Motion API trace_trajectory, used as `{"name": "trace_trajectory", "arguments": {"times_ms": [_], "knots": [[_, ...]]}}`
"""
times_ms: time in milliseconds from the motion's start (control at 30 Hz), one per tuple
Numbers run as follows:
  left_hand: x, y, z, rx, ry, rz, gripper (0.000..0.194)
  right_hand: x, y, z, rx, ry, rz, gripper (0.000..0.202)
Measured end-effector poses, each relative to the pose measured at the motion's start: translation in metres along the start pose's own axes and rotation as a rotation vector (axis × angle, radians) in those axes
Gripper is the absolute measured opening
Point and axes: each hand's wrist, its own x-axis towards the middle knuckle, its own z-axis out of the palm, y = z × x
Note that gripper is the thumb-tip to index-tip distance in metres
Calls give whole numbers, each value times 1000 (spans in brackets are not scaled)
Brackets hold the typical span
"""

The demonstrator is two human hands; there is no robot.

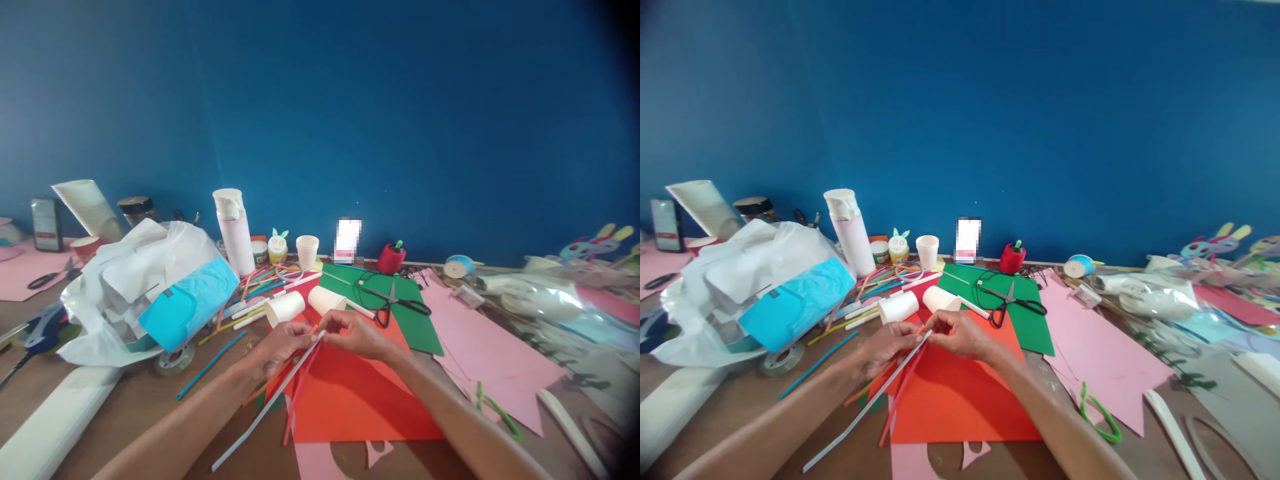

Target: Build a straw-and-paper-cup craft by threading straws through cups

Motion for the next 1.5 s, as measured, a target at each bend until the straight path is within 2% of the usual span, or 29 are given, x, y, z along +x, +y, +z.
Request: {"name": "trace_trajectory", "arguments": {"times_ms": [233, 367, 533, 833, 1000, 1200, 1500], "knots": [[-5, 2, 6, 139, -6, 49, 35, 2, 5, 5, 38, 85, 22, 13], [-6, 3, 8, 131, -41, 88, 35, 2, 4, 6, 54, 93, 38, 14], [-6, 6, 8, 166, -63, 74, 35, 2, 5, 9, 76, 107, 45, 15], [-4, 10, 15, 23, -125, 70, 29, 9, 23, 12, 322, 188, 109, 26], [3, 8, 14, -4, -144, 65, 29, 11, 28, 9, 294, 186, 134, 25], [2, 14, 15, -75, -186, -12, 28, 8, 14, 6, 212, 215, 102, 21], [2, 13, 22, -165, -116, -24, 25, 8, 16, 7, 229, 237, 98, 20]]}}
